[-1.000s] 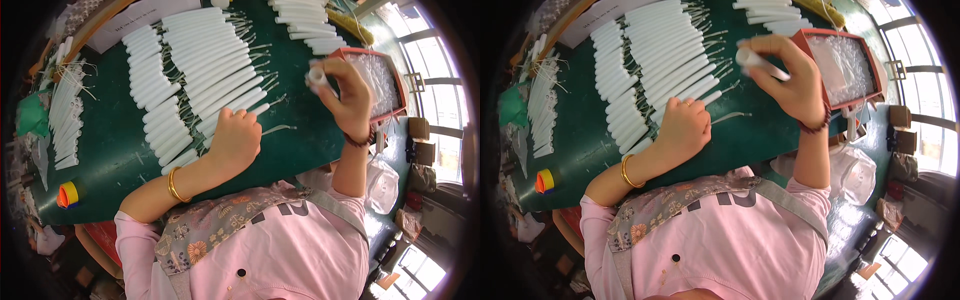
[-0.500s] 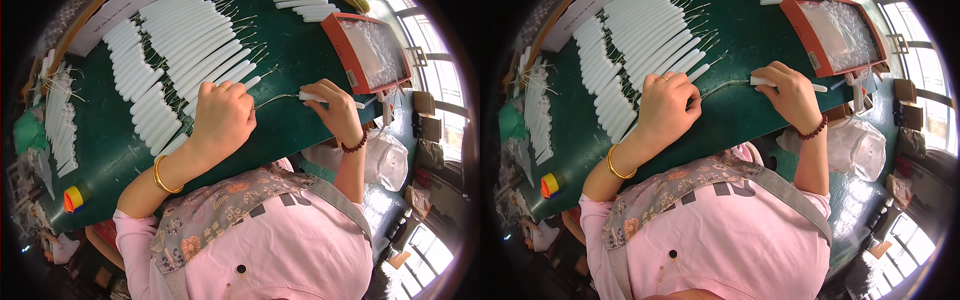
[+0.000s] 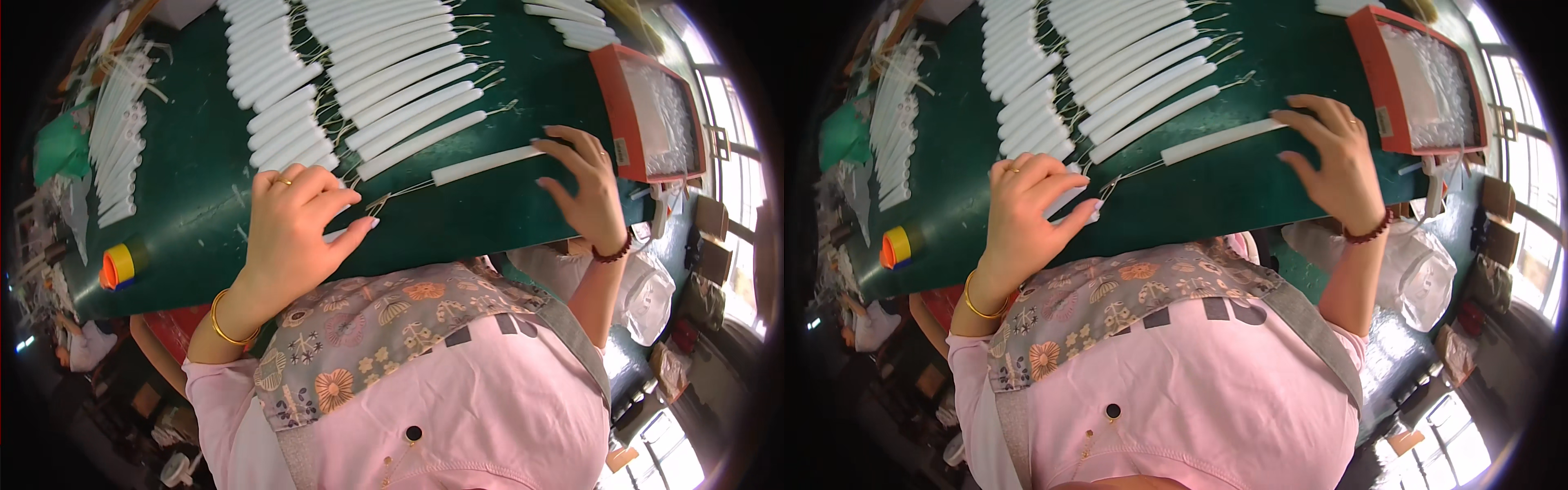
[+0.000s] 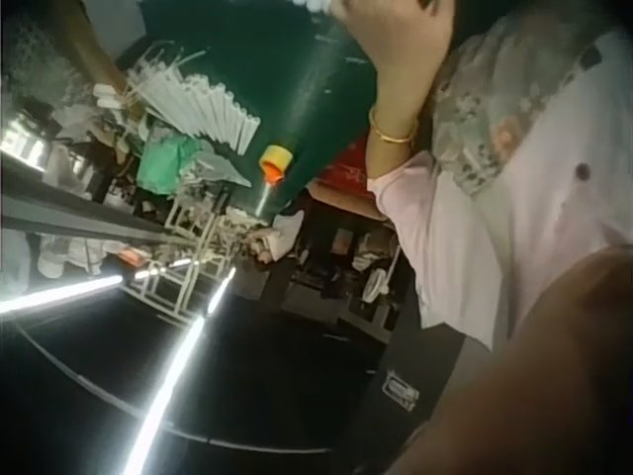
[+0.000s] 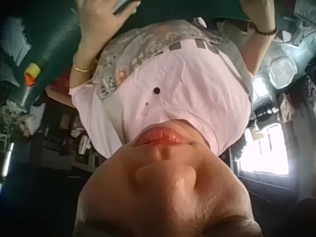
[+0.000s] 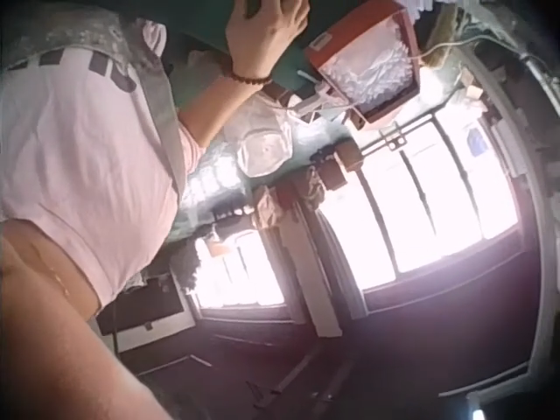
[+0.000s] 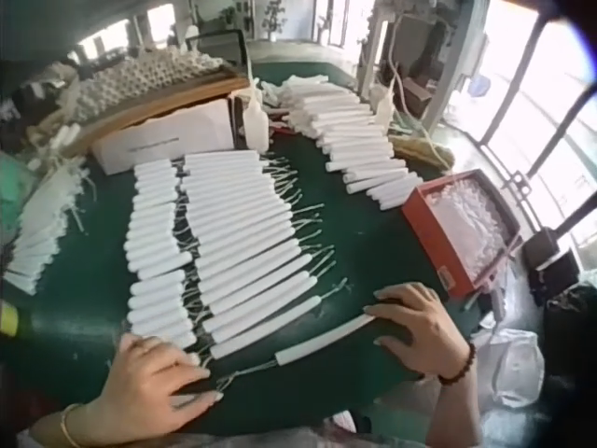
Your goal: The recorder is seen assembling small white plastic components by attaching wires and using a hot glue gun at a factory workstation.
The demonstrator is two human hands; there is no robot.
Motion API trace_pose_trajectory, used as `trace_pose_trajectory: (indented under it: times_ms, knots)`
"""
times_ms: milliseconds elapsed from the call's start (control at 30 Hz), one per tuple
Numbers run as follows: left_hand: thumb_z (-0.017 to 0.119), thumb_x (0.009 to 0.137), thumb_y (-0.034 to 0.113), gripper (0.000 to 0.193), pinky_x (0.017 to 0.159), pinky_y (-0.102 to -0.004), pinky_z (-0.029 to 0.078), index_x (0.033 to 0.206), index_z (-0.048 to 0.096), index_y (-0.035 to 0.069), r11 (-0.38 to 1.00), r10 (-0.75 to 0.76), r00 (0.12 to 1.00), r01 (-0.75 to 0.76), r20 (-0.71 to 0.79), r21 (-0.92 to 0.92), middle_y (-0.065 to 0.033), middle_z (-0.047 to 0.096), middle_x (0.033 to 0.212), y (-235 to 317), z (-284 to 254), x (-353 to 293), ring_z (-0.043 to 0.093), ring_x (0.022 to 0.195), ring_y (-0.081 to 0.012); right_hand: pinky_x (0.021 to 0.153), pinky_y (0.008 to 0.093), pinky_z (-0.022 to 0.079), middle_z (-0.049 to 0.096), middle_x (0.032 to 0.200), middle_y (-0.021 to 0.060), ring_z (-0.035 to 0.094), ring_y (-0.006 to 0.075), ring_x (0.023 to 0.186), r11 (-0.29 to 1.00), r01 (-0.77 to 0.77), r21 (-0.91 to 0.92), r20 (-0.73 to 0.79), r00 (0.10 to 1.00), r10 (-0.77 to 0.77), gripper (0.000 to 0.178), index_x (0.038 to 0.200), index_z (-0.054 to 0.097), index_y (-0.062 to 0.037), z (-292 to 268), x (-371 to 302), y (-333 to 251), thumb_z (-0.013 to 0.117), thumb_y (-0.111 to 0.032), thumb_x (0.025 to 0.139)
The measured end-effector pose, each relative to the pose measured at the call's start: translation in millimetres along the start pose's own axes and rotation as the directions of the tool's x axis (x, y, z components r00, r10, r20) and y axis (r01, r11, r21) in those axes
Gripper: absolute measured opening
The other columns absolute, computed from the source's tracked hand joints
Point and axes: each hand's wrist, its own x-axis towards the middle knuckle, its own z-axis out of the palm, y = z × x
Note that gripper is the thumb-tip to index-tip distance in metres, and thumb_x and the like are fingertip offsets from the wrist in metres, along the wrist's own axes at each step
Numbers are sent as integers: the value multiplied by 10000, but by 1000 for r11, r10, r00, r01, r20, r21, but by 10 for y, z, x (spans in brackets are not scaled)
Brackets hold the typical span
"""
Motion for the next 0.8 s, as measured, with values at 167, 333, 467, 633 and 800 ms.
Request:
trace_pose_trajectory:
  times_ms: [167,333,467,633,800]
  knots:
    - [890,780,292,250,844,-418,366,852,738,106,999,-48,999,48,19,17,-2,607,942,82,167,-97,582,932,-216,1010,399,510,643,1340,104,606,295,1232,986,-35,160,39,999,29,416,1170,756,-74,230,50,222,801,61,780]
    - [842,794,201,201,812,-409,370,756,669,105,995,-2,999,6,-37,104,-22,541,873,89,409,-113,556,893,-220,973,339,520,687,1204,97,647,234,1109,948,88,307,47,993,-107,340,1135,727,-10,310,153,95,772,97,816]
    - [793,784,111,206,756,-404,352,692,609,112,996,47,989,-36,-137,86,-24,494,806,80,510,-93,526,808,-215,814,233,522,719,1009,56,653,103,896,763,-215,610,146,977,158,266,1123,702,18,334,58,95,702,125,880]
    - [762,746,95,192,741,-404,348,666,589,118,992,91,982,-74,-166,106,-22,485,782,88,586,-56,521,800,-207,724,218,508,709,1016,44,631,74,830,561,-400,725,288,916,281,268,1112,691,10,324,31,274,700,142,880]
    - [756,736,103,171,760,-409,367,668,599,113,987,115,975,-90,-190,134,-19,496,779,104,616,-35,532,818,-205,789,206,511,683,973,32,638,69,930,560,-454,693,311,889,336,276,1117,690,21,305,156,166,731,139,871]
